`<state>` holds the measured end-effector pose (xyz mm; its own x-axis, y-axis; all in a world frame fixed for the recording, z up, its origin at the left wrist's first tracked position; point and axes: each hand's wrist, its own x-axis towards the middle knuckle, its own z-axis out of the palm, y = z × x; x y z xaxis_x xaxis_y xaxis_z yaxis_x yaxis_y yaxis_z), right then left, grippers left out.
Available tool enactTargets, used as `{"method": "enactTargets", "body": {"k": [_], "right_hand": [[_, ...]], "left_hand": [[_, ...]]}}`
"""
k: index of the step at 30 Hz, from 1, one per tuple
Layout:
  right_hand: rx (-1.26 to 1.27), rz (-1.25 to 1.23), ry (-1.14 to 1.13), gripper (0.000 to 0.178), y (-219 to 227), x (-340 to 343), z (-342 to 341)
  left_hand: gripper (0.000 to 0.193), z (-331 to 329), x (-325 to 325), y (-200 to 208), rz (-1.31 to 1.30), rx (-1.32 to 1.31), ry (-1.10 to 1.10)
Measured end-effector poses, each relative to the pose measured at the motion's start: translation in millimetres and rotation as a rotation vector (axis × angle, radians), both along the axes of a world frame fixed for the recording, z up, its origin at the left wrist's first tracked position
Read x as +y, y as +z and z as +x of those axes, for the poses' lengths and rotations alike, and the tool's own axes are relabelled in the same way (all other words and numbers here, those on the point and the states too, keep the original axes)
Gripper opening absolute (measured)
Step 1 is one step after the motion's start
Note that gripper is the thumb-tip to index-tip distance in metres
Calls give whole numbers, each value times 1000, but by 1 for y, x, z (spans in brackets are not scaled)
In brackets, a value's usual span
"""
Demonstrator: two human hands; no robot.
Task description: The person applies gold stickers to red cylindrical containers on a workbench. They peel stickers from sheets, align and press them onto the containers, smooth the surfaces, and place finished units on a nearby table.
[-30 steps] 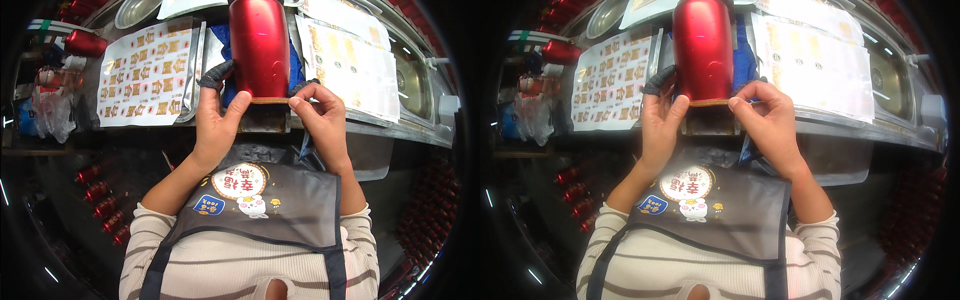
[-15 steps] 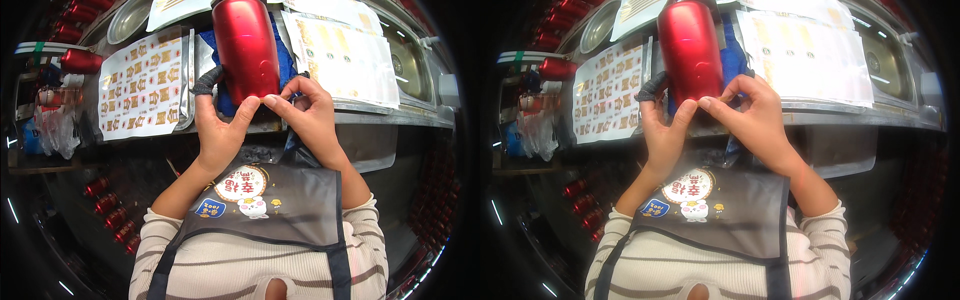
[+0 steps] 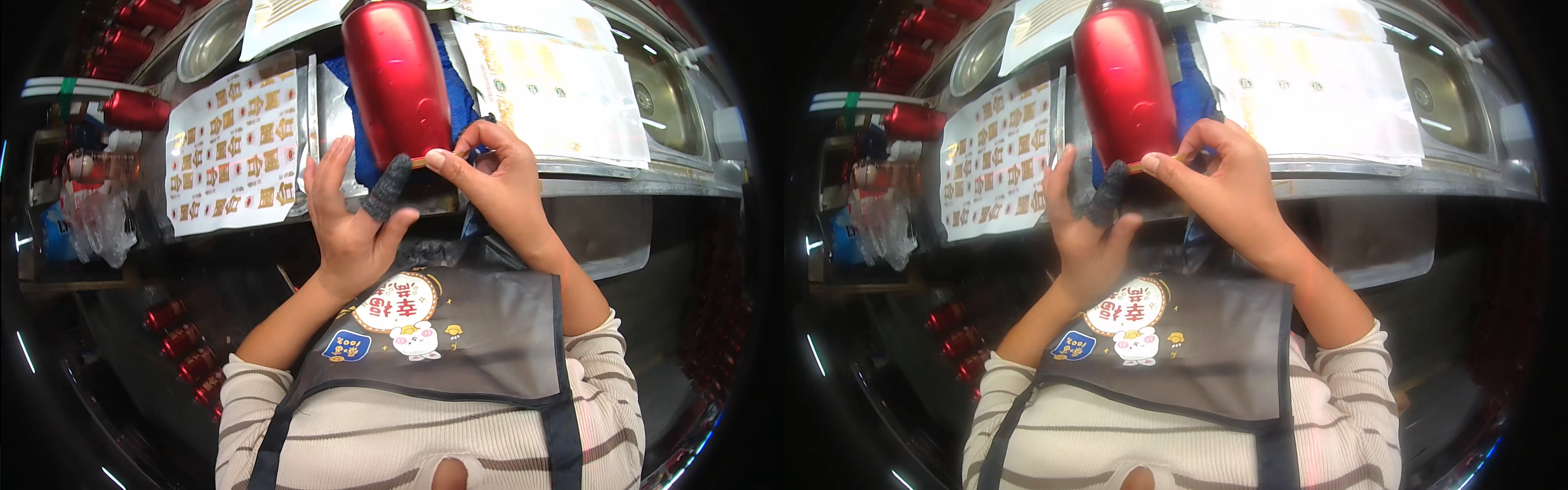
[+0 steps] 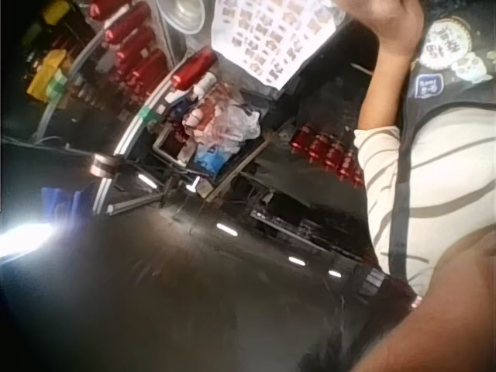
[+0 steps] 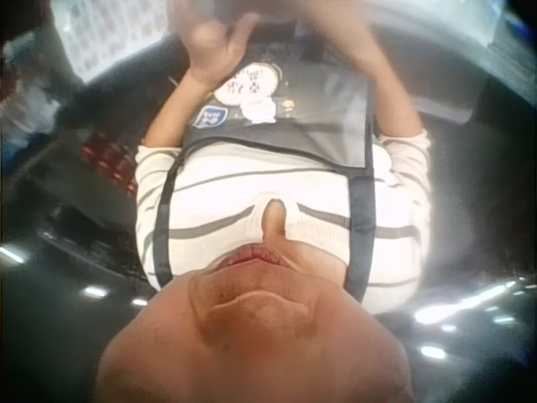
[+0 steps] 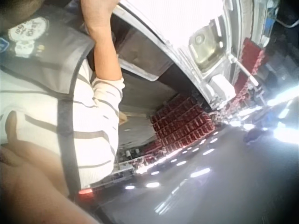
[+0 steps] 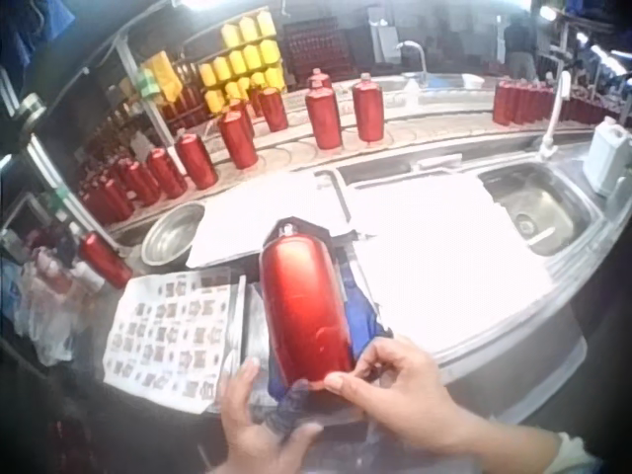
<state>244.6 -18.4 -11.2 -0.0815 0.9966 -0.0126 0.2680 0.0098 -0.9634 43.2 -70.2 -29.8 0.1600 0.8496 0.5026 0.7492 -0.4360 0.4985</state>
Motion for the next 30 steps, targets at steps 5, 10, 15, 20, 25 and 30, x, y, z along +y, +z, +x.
{"method": "enactTargets", "body": {"k": [5,10,15,20,25,30], "right_hand": [[12,-77,39,24,4,2,4],[166,-183,57,14,8,4,13],[153,-194,65,11,6,3,15],[178,-166,45,11,1,2,15],[146,-145,47,12,4,3,14],[76,-138,92,9,0,2,20]], "left_hand": [[42,-15,-2,-2,37,252,-17],[42,-18,2,5,65,279,-50],[38,-20,10,20,79,380,-122],[38,-15,22,34,91,404,-189],[34,-5,33,42,114,406,-250],[41,18,58,22,268,303,-200]]}}
